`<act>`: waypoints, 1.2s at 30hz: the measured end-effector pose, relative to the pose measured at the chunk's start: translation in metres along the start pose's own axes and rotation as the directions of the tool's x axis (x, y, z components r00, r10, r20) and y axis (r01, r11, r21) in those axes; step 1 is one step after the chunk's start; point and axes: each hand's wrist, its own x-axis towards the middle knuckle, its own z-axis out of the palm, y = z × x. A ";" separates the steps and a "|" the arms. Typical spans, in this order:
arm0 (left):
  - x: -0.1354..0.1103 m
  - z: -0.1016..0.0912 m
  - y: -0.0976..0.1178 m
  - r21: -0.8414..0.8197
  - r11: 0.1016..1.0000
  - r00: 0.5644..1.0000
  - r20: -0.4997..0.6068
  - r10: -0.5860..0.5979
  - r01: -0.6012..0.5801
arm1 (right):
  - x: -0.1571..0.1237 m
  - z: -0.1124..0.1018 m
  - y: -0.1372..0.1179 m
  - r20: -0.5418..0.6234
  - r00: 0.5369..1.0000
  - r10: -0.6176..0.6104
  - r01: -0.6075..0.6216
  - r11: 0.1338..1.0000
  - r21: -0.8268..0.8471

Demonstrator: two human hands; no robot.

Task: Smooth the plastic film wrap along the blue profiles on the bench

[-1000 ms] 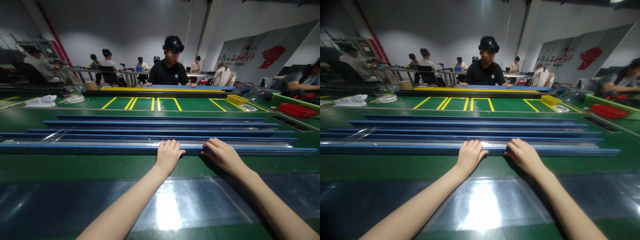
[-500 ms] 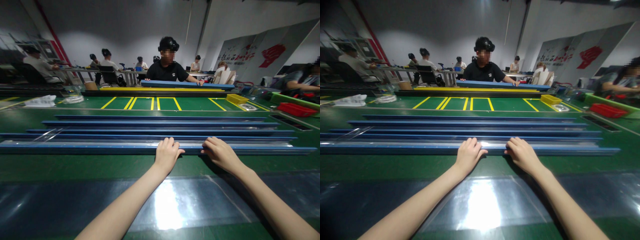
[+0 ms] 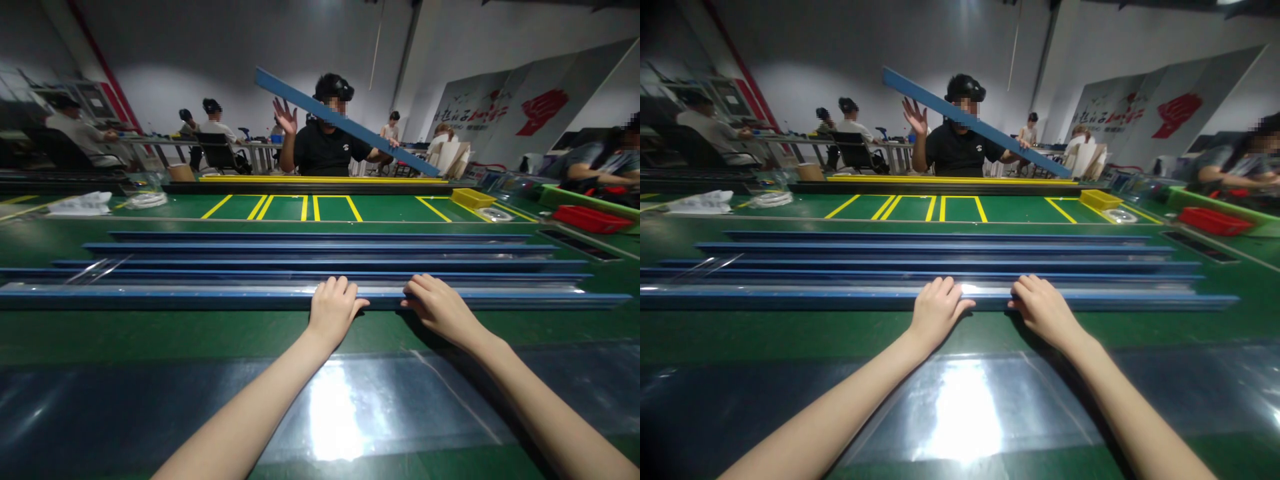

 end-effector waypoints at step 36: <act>-0.002 0.005 0.001 0.018 1.000 1.000 -0.022 0.020 -0.020 | -0.028 -0.010 0.055 0.095 0.972 0.217 -0.193 0.957 -0.216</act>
